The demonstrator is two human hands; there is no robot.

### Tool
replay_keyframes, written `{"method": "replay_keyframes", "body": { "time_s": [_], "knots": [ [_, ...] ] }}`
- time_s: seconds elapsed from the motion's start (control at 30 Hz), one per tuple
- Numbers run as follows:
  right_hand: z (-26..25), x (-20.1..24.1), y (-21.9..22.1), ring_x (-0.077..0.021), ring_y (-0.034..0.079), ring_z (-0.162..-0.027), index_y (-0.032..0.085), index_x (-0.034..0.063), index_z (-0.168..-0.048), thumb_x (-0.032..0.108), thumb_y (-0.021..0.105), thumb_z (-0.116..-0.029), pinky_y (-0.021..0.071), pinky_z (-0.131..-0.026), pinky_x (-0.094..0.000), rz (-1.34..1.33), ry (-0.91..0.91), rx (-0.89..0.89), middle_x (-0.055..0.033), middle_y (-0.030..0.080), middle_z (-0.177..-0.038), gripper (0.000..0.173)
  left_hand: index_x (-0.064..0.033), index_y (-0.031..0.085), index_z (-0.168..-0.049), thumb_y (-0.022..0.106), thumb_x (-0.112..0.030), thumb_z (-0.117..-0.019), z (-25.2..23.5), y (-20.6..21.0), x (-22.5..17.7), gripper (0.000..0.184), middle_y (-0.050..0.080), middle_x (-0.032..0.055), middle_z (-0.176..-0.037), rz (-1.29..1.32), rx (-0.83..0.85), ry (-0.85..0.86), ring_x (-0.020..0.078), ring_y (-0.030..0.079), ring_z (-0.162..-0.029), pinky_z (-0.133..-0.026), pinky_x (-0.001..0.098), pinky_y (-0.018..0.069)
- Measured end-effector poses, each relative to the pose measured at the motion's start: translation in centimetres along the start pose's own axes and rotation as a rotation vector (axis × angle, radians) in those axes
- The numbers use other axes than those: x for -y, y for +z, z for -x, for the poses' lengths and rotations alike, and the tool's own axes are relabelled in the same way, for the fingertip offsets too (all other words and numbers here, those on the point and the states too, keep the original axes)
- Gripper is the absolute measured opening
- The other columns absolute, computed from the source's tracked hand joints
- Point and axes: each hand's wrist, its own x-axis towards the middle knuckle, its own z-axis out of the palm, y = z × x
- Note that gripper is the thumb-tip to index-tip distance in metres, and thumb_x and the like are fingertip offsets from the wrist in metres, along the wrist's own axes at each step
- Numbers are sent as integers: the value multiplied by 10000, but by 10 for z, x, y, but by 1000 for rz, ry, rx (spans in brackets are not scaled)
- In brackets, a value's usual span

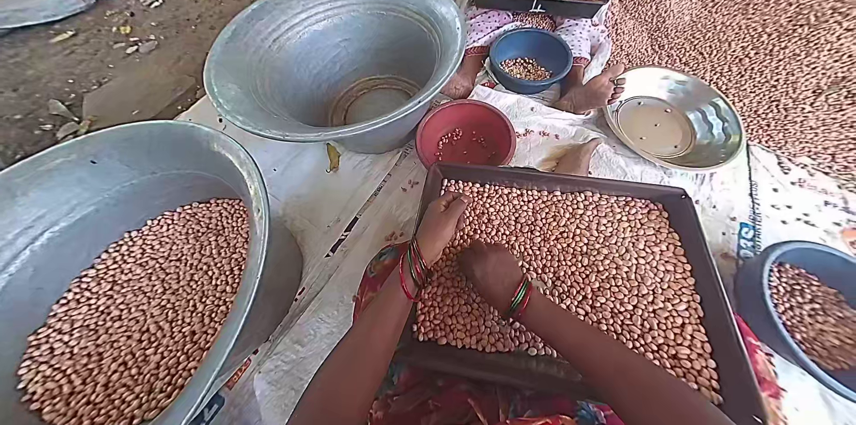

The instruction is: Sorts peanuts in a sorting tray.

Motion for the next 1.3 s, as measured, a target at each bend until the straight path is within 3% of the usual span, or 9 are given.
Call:
{"method": "replay_keyframes", "body": {
  "time_s": [0.33,0.47,0.57,0.67,0.87,1.07,1.17,1.23,1.3],
  "knots": [
    [-15,-31,-98,-375,727,-1031,718,-57,-1198,132,563,-1014,561,-931,-503,-355,47,-210,-233,736,-1138,306,-115,549,-956,170,-400,-1138,5,3,-8,508,529,-73,-601,209,377,-416,-27,348,-402,-388,127,287],
    [-17,-72,-108,-440,700,-1064,723,-74,-1160,91,587,-1013,516,-942,-609,-225,256,-295,-268,728,-1111,259,-119,480,-814,339,-229,-1136,5,7,-7,368,405,-95,-550,171,143,-208,-32,315,-397,-389,119,273],
    [-13,-79,-95,-552,500,-1329,569,21,-1444,154,512,-1062,375,-1059,-710,-123,556,216,-329,531,-1445,409,22,618,-1098,410,-180,-1117,-3,-1,-11,290,532,38,-834,-373,-22,30,81,473,-660,-622,229,401],
    [12,-26,-57,-599,426,-1358,596,154,-1449,132,564,-1027,379,-1004,-759,-81,423,470,-326,394,-1562,425,-48,492,-1483,303,-191,-1137,-7,9,-41,420,628,231,-1337,-945,172,-112,352,622,-1230,-1059,515,453],
    [40,-3,-48,-501,625,-1211,697,3,-1262,15,535,-1003,526,-954,-618,-274,55,387,-291,620,-1360,305,-58,488,-1474,316,-214,-1133,-23,24,-32,413,626,251,-1339,-1350,263,-240,419,602,-1265,-1033,588,462],
    [23,-50,-72,-416,679,-1165,687,-63,-1256,30,477,-1047,509,-1015,-542,-363,296,81,-264,692,-1250,310,-20,487,-1450,311,-233,-1133,-21,21,-31,421,623,250,-1341,-1213,201,-224,404,599,-1276,-1058,570,450],
    [10,-65,-75,-436,673,-1171,696,-69,-1236,23,465,-1047,500,-1016,-564,-288,326,-46,-276,694,-1241,312,20,549,-1364,383,-199,-1121,-19,12,-28,366,658,206,-1163,-790,67,-86,288,653,-1035,-941,437,501],
    [-7,-76,-65,-475,676,-1133,707,-69,-1212,7,467,-1033,513,-973,-591,-164,291,-141,-286,704,-1197,309,35,585,-1119,426,-103,-1091,-20,10,-13,213,515,31,-729,-261,-65,42,72,467,-565,-557,208,409],
    [-26,-84,-55,-485,670,-1136,723,-36,-1206,-1,476,-1025,522,-943,-604,-17,263,-153,-269,708,-1207,308,-68,507,-927,295,-70,-1094,-21,10,-11,270,429,-82,-528,360,-96,42,-25,356,-387,-387,124,305]
  ]
}}
